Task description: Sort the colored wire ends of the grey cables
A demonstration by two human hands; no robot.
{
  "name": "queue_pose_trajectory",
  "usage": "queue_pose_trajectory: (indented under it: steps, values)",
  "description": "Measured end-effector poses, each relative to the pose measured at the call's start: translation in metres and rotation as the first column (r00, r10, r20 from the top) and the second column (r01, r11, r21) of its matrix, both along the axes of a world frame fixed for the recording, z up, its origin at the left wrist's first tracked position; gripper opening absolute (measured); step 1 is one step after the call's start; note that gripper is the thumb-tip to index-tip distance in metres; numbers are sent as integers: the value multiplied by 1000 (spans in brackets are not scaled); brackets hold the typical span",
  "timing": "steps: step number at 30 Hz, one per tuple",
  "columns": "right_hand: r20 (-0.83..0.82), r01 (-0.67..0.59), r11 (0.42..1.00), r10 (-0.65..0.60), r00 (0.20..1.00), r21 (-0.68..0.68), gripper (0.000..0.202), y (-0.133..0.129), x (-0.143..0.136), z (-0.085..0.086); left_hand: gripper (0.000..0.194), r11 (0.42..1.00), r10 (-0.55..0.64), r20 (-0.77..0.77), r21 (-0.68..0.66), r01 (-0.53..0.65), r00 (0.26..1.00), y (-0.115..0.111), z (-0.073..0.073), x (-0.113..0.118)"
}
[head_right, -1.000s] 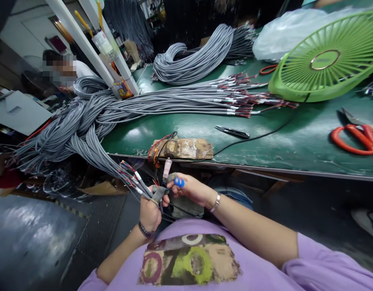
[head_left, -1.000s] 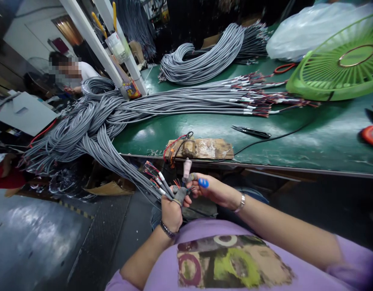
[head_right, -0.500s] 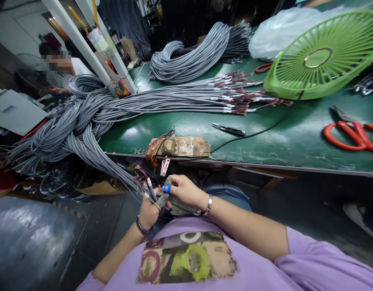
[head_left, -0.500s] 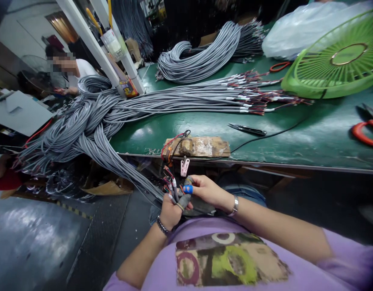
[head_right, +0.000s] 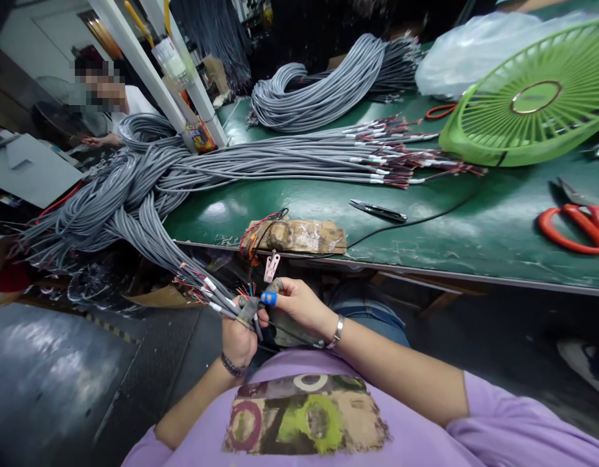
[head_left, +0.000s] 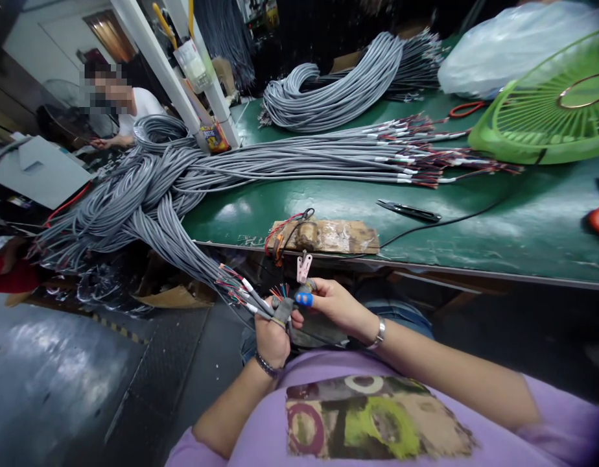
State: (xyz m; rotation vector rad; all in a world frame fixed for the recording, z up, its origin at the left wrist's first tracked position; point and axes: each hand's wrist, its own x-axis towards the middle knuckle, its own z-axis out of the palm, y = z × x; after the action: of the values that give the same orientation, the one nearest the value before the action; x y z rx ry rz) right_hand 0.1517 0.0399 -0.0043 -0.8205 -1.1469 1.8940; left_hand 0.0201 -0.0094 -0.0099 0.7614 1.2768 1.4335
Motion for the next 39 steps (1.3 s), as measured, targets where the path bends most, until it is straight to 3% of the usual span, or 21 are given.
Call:
queue_pose_trajectory:
  steps: [4,9,14,20,25,36,39]
  values:
    - [44,38,999,-39,998,24,39,0,2,-3,39,1000,-1,-17,-15,1,1000,1,1,1]
    - [-143,-142,989,136,980,-35,35,-3,-5,6,39,999,-53,-67,-2,53,996,-1,-3,0]
    - [-101,-111,993,107,989,-40,34,-3,-8,13,36,993,-119,-127,-16,118,985,-3,-9,-2]
    - [-129,-100,989,85,988,-108,32,-4,-7,8,38,995,-97,-165,-10,96,981,-4,-6,-2]
    - [-133,-181,983,175,975,-29,30,-3,-5,7,35,987,-160,-178,-28,158,971,-4,-4,-2]
    - [17,-144,989,143,990,34,35,-4,5,13,34,918,-381,-144,-174,355,913,3,7,-5]
    - [68,-136,990,134,989,36,35,-4,6,15,34,913,-394,-142,-170,370,908,2,7,-5]
